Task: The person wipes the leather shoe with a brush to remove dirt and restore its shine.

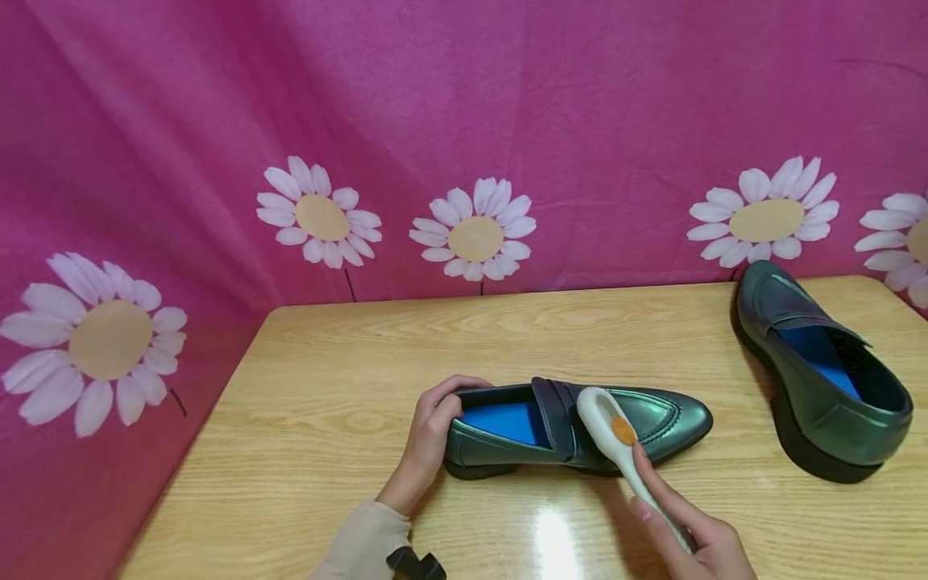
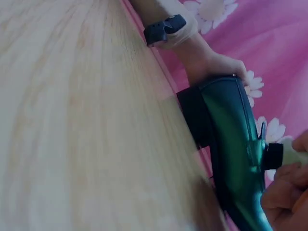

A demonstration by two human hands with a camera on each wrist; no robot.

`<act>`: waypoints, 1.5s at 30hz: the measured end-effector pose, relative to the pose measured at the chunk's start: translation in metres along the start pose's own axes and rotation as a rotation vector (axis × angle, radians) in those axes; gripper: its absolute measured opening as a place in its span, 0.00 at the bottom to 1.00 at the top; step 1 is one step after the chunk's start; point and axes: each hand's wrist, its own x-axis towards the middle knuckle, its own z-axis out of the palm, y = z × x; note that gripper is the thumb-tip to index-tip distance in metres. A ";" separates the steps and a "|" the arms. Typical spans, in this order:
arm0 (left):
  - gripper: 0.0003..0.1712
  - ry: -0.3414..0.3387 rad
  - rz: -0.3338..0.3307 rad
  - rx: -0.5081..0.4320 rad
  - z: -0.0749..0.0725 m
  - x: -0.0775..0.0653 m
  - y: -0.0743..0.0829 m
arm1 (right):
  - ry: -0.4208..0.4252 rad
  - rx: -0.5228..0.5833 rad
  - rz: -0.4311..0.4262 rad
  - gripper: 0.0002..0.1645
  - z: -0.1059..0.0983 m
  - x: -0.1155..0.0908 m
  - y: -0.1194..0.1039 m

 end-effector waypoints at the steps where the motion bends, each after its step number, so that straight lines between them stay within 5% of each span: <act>1: 0.25 -0.002 -0.002 0.000 0.000 0.000 0.000 | 0.028 -0.031 -0.086 0.27 0.003 -0.004 -0.003; 4: 0.25 -0.010 -0.015 -0.005 0.000 0.001 0.001 | 0.119 -0.148 -0.389 0.31 0.013 -0.014 -0.007; 7: 0.25 -0.021 -0.021 -0.012 0.001 0.000 0.001 | 0.150 -0.188 -0.508 0.37 0.015 -0.018 -0.008; 14: 0.26 -0.046 0.009 -0.037 0.002 -0.002 0.000 | 0.234 -0.259 -0.372 0.30 0.004 -0.008 -0.005; 27: 0.28 -0.144 0.124 -0.061 0.003 -0.006 -0.002 | 0.279 -0.248 -0.276 0.27 -0.006 -0.004 0.007; 37: 0.30 -0.182 0.175 -0.059 -0.002 -0.003 -0.001 | 0.169 -0.176 -0.550 0.36 0.009 -0.020 -0.004; 45: 0.30 -0.182 0.201 -0.046 -0.003 -0.002 -0.002 | 0.334 -0.358 -0.285 0.29 -0.009 -0.001 0.006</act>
